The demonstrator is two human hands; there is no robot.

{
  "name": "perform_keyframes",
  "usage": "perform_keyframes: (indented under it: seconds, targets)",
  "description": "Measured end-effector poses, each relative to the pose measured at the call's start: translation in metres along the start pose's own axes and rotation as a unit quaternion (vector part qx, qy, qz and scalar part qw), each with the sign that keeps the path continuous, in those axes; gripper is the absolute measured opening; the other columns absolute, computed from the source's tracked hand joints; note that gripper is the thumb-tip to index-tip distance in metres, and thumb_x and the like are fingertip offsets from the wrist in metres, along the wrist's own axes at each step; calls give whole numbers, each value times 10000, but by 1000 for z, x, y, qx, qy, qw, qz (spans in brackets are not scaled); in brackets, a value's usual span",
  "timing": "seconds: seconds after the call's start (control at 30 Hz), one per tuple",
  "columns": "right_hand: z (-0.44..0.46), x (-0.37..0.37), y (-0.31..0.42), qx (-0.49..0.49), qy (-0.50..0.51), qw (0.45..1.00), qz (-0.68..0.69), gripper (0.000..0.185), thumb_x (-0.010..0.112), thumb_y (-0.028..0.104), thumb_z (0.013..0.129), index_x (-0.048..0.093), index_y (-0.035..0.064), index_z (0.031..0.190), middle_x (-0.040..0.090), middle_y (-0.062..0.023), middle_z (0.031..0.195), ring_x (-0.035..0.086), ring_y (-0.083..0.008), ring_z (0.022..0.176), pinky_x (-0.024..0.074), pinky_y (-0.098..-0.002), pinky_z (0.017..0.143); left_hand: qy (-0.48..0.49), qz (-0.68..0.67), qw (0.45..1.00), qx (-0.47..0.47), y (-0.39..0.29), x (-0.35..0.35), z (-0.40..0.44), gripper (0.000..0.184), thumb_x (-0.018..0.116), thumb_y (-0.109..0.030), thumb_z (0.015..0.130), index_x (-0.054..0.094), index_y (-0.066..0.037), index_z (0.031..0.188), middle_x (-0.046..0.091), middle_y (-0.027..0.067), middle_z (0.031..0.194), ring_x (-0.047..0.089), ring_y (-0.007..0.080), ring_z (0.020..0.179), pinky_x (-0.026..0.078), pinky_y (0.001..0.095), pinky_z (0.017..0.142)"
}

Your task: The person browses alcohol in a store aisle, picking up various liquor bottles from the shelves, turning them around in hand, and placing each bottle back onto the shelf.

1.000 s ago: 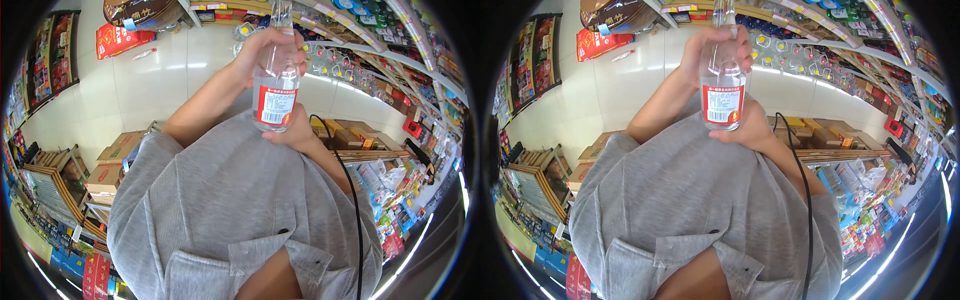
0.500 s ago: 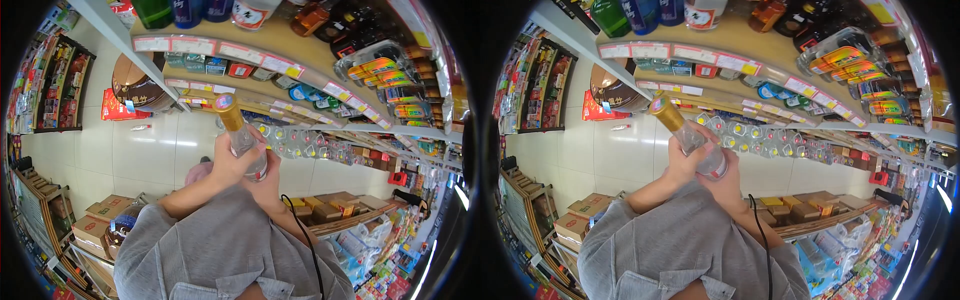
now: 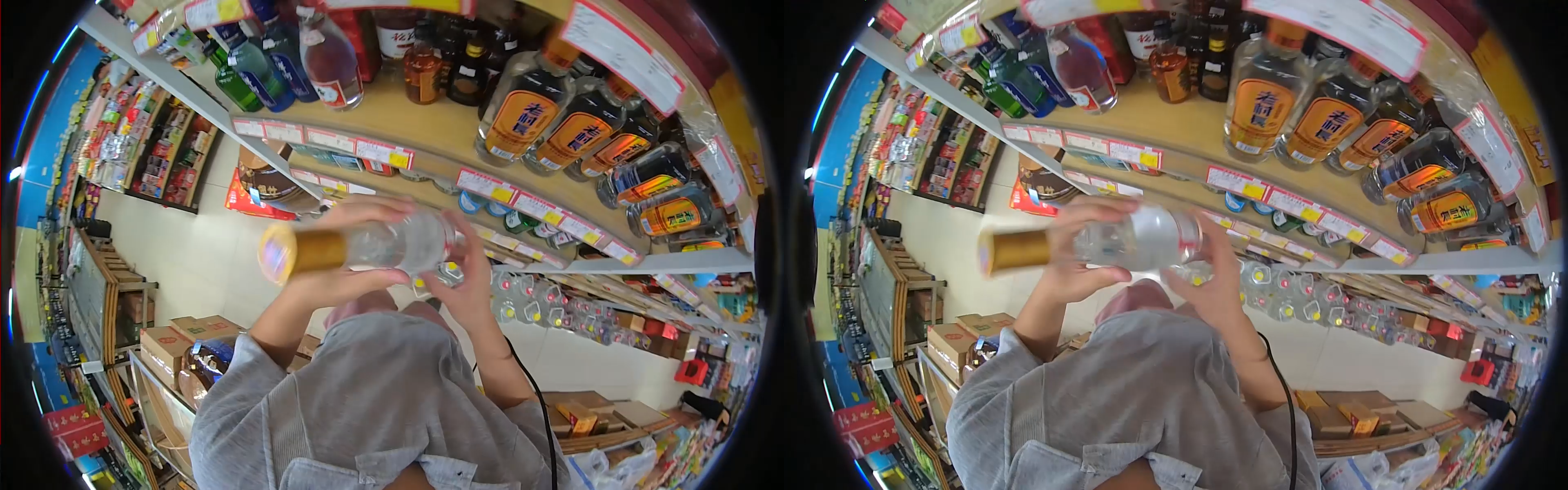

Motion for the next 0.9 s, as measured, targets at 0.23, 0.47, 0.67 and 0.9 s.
perform_keyframes:
  seconds: [0.23, 0.47, 0.67, 0.9]
  targets:
    - [-20, -20, -20, -35, -110, 993, 40, 645, 734, -23, 790, 438, -1, 1362, 610, -132, 1210, 661, -149, 869, 514, -275, 704, -207, 60, 968, 131, 1, -31, 52, 640, 868, -92, 756, 530, -12, 1294, 576, 188, 1347, 582, 296, 1251, 475, 412, 1030]
    - [0, -36, 25, -208, -130, 955, -169, 479, 757, 6, 758, 564, 3, 1195, 668, -112, 1001, 631, -143, 746, 502, -258, 667, -218, 26, 976, -12, 40, -46, 92, 561, 829, -47, 782, 566, -1, 1276, 618, 139, 1304, 633, 212, 1144, 509, 359, 975]
    - [65, -49, 65, -241, -288, 907, -192, 456, 713, 4, 831, 573, -3, 1264, 655, -113, 1081, 630, -129, 724, 504, -245, 610, -202, 23, 976, -83, 43, -48, 110, 451, 830, -143, 817, 606, 28, 1170, 689, 96, 1084, 646, 136, 958, 520, 294, 846]
    - [112, -44, 111, -248, -324, 880, -246, 517, 733, 79, 876, 523, -8, 1341, 572, -142, 1205, 630, -128, 735, 503, -233, 584, -197, 50, 978, -37, 59, -54, 122, 465, 853, -233, 790, 614, 27, 1093, 677, 116, 967, 639, 187, 837, 514, 330, 779]
Point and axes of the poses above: each hand's wrist, its own z-axis towards the middle knuckle, its own x-axis out of the palm, y = z × x, the point moved 3 cm from there along z, towards the middle knuckle
